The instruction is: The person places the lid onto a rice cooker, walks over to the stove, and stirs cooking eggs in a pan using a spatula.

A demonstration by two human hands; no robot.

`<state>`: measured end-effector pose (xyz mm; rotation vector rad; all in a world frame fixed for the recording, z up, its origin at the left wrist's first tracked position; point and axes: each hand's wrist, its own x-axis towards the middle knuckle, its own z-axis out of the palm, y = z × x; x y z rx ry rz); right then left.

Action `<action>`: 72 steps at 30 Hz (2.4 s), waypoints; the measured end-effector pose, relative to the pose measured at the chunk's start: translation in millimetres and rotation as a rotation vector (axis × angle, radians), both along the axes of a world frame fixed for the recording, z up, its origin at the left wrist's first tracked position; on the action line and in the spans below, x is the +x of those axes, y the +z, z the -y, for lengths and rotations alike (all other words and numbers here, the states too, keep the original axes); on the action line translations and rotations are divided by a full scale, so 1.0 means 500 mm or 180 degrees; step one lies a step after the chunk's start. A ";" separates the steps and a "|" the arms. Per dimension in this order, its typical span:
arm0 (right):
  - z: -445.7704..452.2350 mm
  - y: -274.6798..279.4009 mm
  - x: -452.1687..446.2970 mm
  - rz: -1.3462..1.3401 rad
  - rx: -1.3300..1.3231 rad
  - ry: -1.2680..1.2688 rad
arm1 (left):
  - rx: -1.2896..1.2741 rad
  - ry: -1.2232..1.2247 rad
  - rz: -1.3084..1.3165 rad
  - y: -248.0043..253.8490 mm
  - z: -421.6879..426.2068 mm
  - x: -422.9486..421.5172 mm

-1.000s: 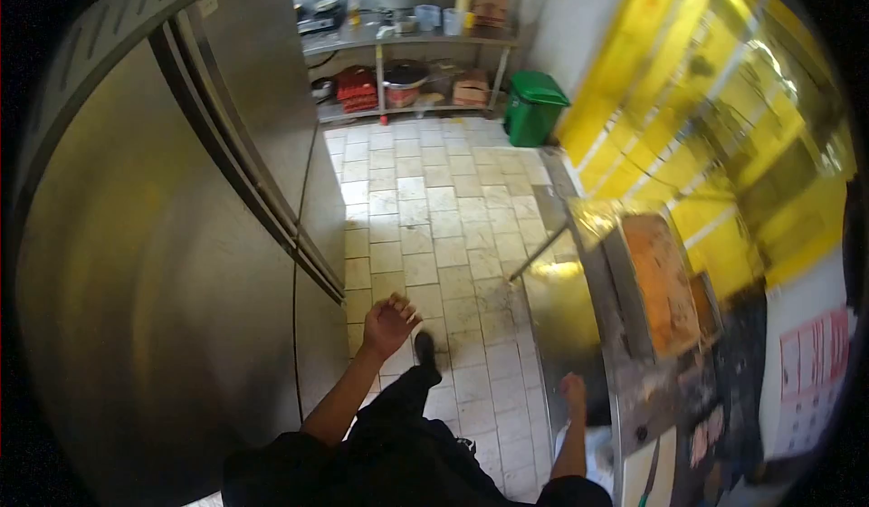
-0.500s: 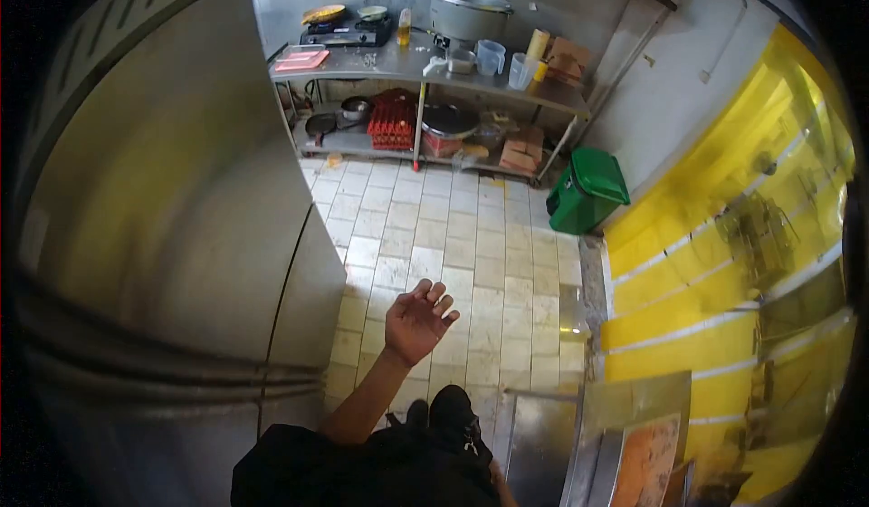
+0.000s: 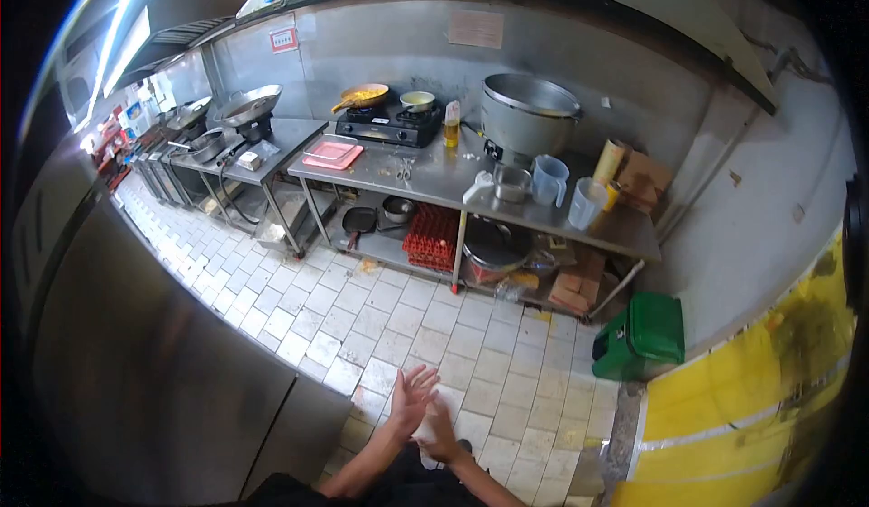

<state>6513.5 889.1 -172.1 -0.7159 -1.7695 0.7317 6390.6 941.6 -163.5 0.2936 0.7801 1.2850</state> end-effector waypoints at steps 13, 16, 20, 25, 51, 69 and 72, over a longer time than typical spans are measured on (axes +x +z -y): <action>-0.864 -0.182 -0.403 0.1119 -0.1418 0.1149 | -0.0254 0.1517 -0.0080 0.052 -0.539 -0.362; -1.033 -0.036 -0.457 0.0436 0.0244 0.0699 | -0.0347 0.1038 -0.0561 0.052 -0.714 -0.438; -1.256 -0.075 -0.586 0.0616 0.0284 0.1347 | -0.0323 0.1025 -0.0582 0.093 -0.900 -0.507; -1.722 -0.080 -0.740 0.0602 -0.0515 -0.0018 | 0.0319 0.1534 -0.1527 0.133 -1.130 -0.743; -2.738 0.432 -1.108 0.3359 -0.1087 -0.0773 | -0.0130 -0.0914 -0.0607 0.115 -2.428 -1.389; -2.891 0.270 -1.336 0.3949 -0.0627 -0.1676 | -0.0557 -0.1527 0.0562 0.088 -2.476 -1.335; -2.904 0.325 -1.264 0.3516 -0.1231 -0.1931 | -0.0484 -0.1533 0.0604 0.083 -2.475 -1.334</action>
